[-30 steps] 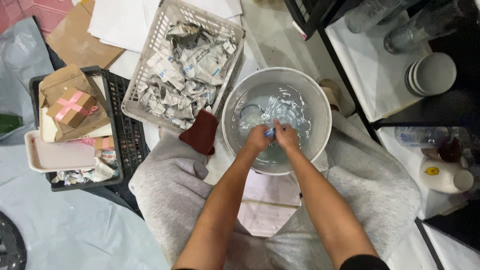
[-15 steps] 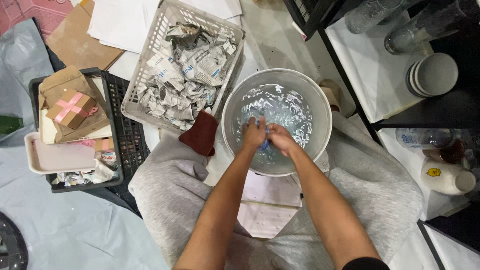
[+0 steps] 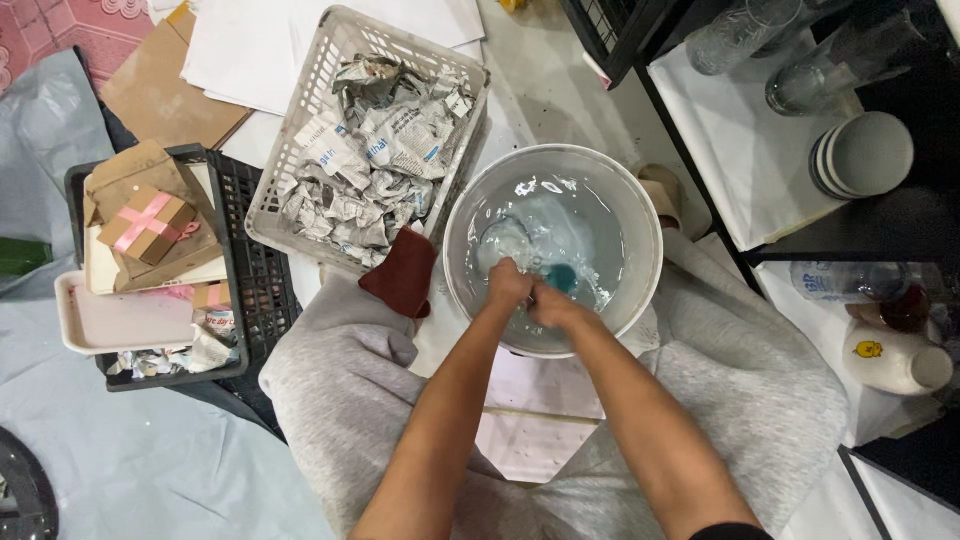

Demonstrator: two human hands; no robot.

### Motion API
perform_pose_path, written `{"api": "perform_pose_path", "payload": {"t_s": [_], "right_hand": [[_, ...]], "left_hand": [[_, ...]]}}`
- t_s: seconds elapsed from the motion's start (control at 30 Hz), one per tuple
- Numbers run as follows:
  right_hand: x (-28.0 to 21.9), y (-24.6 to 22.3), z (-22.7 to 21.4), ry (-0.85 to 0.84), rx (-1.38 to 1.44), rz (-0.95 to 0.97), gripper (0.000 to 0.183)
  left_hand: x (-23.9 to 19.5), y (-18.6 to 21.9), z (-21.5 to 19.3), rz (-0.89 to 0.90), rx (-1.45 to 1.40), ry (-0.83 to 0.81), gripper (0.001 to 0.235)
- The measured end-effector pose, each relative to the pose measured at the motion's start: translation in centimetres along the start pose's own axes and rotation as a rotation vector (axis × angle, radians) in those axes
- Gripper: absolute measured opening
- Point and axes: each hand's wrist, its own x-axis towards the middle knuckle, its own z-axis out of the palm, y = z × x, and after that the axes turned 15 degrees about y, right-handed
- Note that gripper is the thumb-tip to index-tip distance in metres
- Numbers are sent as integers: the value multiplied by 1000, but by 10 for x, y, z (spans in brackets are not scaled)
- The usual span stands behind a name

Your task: The person washes various ceramic dishes, including bowls, cups, and plates, by hand in a white bucket filled with water. They scrub each item, rinse it, and place it on a nearby shelf to dry.

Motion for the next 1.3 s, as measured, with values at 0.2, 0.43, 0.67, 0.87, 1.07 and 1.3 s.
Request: {"api": "perform_pose_path", "payload": {"t_s": [0.2,0.43,0.67,0.87,1.07,1.3], "right_hand": [[-12,-20,-21,85,-149,-85,16],[-31,-72,-63,133,-251,61,35],[-20,-51,-45,74,-157,263,124],[0,-16,-24,-22,74,193,155],[-4,-13,-20,140,123,46,105],[-27,-67,-66,191,126,355,28]], "left_hand": [[-5,7,-4,39,122,-54,37],[-13,21,-24,-86,-41,-99,43],[-11,15,-6,-1,87,-160,102],[-14,13,-19,13,106,-174,82],[-21,13,-27,132,269,-97,46],[-25,4,-19,190,209,-113,52]]}}
